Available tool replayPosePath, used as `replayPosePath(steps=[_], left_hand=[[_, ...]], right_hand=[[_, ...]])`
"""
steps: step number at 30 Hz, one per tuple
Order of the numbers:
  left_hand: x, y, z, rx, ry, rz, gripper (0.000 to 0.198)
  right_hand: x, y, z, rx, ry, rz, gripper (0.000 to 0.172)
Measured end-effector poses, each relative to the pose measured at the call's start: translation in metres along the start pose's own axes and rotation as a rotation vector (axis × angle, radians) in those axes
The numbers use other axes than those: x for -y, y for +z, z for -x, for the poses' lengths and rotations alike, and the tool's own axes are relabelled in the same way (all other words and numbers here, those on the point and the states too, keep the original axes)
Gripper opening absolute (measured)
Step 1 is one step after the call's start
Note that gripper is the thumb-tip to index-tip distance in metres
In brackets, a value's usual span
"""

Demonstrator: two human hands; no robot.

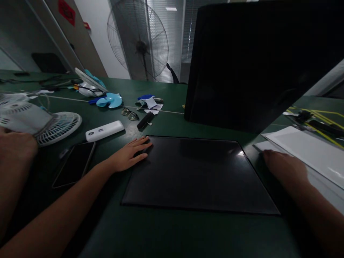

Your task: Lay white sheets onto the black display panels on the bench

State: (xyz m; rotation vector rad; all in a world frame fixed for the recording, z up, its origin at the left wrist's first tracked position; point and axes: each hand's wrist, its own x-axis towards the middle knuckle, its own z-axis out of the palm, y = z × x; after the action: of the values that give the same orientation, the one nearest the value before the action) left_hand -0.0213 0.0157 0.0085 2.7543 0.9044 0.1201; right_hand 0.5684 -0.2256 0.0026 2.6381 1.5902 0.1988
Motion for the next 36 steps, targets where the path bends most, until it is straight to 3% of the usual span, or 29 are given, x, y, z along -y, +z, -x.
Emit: replayPosePath(steps=[4, 8, 10, 13, 15, 19, 22, 26, 30, 33, 36], left_hand=[[0.008, 0.001, 0.0, -0.078, -0.069, 0.012, 0.069], [0.012, 0.003, 0.0, -0.128, -0.074, 0.048, 0.068], [0.012, 0.003, 0.0, -0.143, -0.073, 0.071, 0.067], [0.011, 0.004, 0.0, -0.155, -0.068, 0.11, 0.068], [0.012, 0.005, 0.001, -0.161, -0.063, 0.133, 0.068], [0.012, 0.004, 0.002, -0.163, -0.071, 0.165, 0.077], [0.009, 0.002, 0.004, -0.149, -0.041, 0.171, 0.088], [0.006, 0.002, 0.006, -0.14, -0.05, 0.142, 0.11], [0.01, 0.006, 0.006, -0.164, -0.051, 0.207, 0.086], [0.014, 0.009, 0.005, -0.198, -0.027, 0.268, 0.08], [0.015, 0.009, 0.006, -0.229, -0.047, 0.311, 0.086]], right_hand=[[0.01, -0.024, 0.01, -0.011, 0.014, 0.096, 0.049], [0.047, -0.049, 0.037, -0.061, -0.169, 0.08, 0.044], [0.083, -0.057, 0.057, -0.131, -0.359, 0.038, 0.042], [0.153, -0.064, 0.093, -0.278, -0.849, -0.074, 0.032], [0.202, -0.07, 0.116, -0.253, -1.091, -0.087, 0.035], [0.286, -0.081, 0.143, -0.139, -1.256, -0.072, 0.03], [0.324, -0.084, 0.149, -0.121, -1.281, -0.092, 0.031], [0.341, -0.085, 0.151, -0.124, -1.315, -0.199, 0.029], [0.335, -0.085, 0.147, -0.009, -1.258, -0.39, 0.046], [0.332, -0.085, 0.133, 0.176, -1.004, -0.587, 0.065], [0.333, -0.082, 0.108, 0.349, -0.722, -0.739, 0.067]])
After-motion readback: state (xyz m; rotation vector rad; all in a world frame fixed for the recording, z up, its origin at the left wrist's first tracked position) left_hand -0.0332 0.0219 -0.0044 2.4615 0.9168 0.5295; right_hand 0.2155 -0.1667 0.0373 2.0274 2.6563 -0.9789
